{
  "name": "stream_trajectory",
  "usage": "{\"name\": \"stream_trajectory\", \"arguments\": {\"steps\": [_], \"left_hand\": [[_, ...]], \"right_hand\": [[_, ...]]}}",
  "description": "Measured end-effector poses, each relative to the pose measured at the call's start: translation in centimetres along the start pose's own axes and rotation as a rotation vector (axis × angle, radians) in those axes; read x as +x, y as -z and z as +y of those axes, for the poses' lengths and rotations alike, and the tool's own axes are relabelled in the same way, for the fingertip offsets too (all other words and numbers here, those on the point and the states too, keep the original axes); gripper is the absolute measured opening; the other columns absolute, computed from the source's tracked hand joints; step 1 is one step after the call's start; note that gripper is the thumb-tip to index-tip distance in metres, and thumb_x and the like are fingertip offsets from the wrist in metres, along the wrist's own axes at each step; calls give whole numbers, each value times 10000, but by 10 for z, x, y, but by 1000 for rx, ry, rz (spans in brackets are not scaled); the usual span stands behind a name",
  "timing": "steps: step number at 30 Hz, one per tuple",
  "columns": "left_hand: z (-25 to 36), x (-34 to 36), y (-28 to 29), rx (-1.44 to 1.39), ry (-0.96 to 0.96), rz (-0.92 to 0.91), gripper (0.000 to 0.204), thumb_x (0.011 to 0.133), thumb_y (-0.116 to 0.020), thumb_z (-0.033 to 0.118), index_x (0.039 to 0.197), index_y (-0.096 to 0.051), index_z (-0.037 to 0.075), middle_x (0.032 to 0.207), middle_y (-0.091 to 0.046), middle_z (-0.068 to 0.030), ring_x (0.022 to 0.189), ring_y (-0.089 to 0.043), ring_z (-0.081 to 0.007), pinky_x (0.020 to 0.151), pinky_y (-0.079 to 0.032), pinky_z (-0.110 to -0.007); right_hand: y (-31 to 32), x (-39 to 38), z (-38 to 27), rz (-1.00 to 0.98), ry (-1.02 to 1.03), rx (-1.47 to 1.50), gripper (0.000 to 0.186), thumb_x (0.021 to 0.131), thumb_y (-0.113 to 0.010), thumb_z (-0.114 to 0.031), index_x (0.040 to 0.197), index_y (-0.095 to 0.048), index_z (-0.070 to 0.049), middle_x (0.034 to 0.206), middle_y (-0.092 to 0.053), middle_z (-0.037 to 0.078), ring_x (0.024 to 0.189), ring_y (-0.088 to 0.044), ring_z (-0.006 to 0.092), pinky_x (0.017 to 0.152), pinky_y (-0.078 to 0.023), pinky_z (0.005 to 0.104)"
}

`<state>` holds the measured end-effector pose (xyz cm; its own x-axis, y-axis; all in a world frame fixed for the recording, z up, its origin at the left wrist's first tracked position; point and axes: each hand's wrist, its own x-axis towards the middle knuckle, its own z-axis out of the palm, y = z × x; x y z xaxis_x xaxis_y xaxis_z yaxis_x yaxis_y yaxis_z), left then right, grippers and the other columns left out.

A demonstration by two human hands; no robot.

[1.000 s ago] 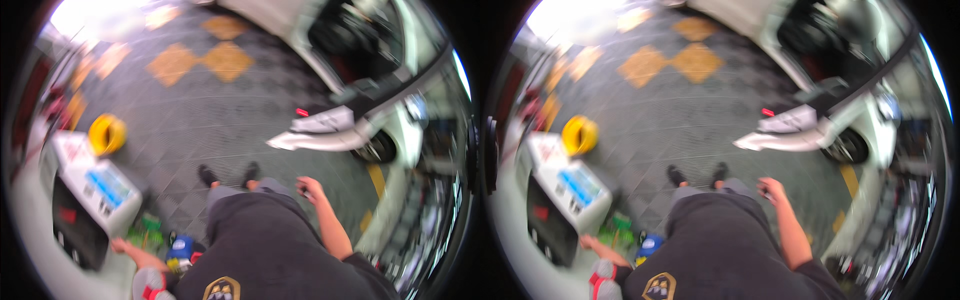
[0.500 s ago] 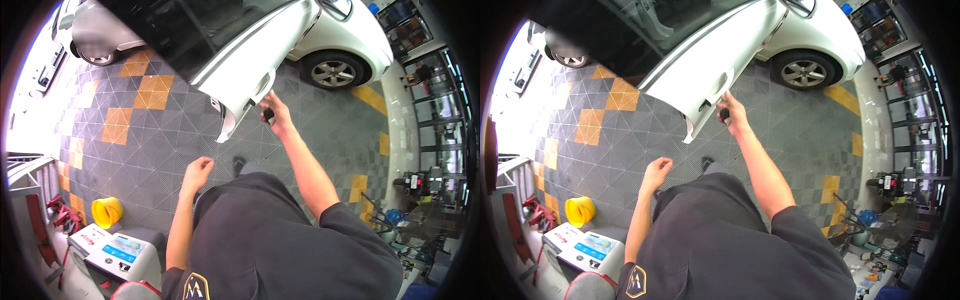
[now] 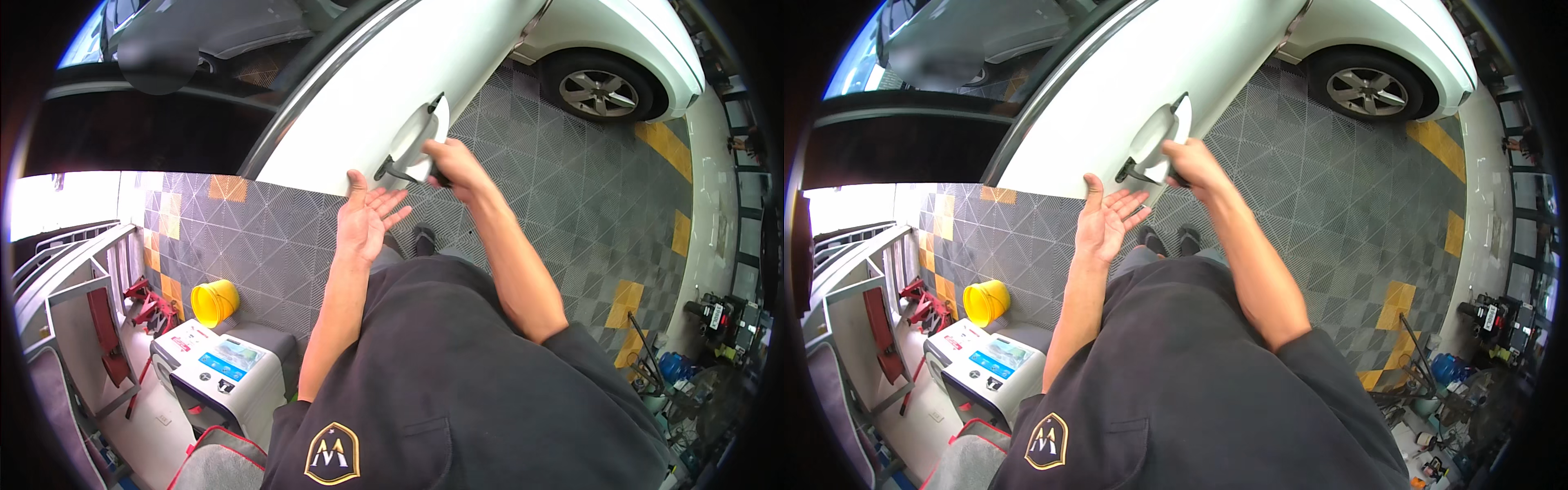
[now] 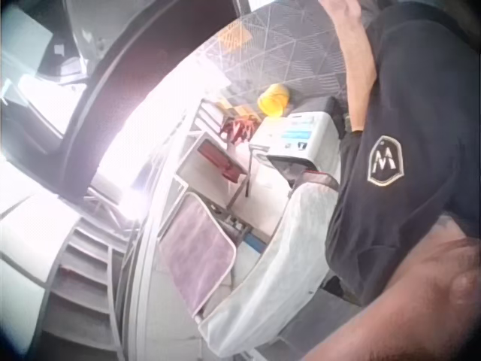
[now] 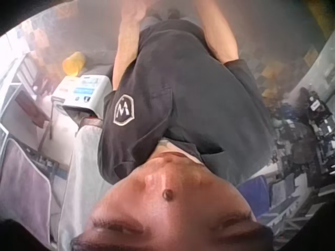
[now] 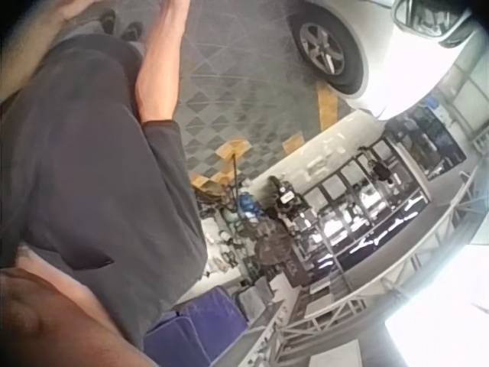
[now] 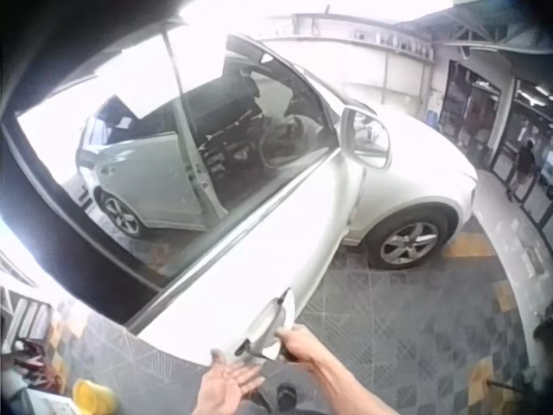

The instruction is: The person removes a white car door handle using a trim tool, wipes the door edge with a cloth, and then uses a screwdriver to work on the door handle area. The person retrieves tools from a toolbox and continues adjusting the door handle mechanism.

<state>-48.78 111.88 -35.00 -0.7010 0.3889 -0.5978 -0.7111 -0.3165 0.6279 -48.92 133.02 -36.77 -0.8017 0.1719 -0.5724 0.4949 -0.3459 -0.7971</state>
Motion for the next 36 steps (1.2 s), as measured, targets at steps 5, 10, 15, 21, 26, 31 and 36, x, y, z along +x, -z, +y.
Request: {"name": "stream_trajectory", "arguments": {"steps": [5,10,15,21,26,31,36], "left_hand": [[4,10,-9,-91,-42,24,1167,936,-553,647,1463,-27,-251,1528,-229,-421,1448,-339,-449,1111,-434,-534],[-12,26,-19,-119,13,81,872,994,-634,435,1488,-220,-153,1498,-388,-314,1371,-451,-411,1106,-394,-539],[-18,28,-19,-31,37,-9,794,1011,-599,447,1490,-290,-106,1458,-470,-252,1348,-492,-349,1044,-452,-481],[-20,31,-17,-87,0,33,738,1017,-593,426,1485,-329,-79,1451,-491,-218,1327,-517,-311,1003,-479,-440],[-20,32,-15,-144,16,25,648,1029,-561,412,1463,-376,-32,1454,-512,-177,1318,-530,-262,1022,-464,-416],[-17,28,-15,-176,49,34,600,1027,-557,385,1440,-404,-22,1415,-551,-160,1300,-544,-249,1004,-471,-390],[-16,27,-29,-254,55,91,521,1036,-500,324,1414,-427,-27,1381,-581,-157,1270,-571,-243,998,-476,-384]], "right_hand": [[11,-6,-12,-92,-63,-119,350,975,-582,-250,1010,-635,95,788,-665,88,508,-560,98,416,-461,237],[20,-7,-13,-91,-72,-138,301,943,-603,-214,998,-629,81,766,-679,93,467,-569,103,399,-468,247],[91,4,-51,-286,-131,-360,231,920,-621,-212,943,-616,17,740,-691,74,499,-613,91,345,-453,201],[122,45,-94,-463,-207,-769,213,860,-621,-180,938,-670,12,693,-690,58,469,-615,109,342,-452,230],[83,59,-135,-252,-415,-1577,229,803,-577,-132,882,-711,36,743,-734,130,529,-652,235,490,-509,409],[75,51,-147,-304,-379,-1669,222,764,-593,-119,873,-729,19,751,-740,129,557,-664,247,523,-528,422],[68,68,-137,-217,-287,-1835,195,735,-624,-101,808,-705,60,670,-685,144,496,-642,247,446,-520,420]]}}
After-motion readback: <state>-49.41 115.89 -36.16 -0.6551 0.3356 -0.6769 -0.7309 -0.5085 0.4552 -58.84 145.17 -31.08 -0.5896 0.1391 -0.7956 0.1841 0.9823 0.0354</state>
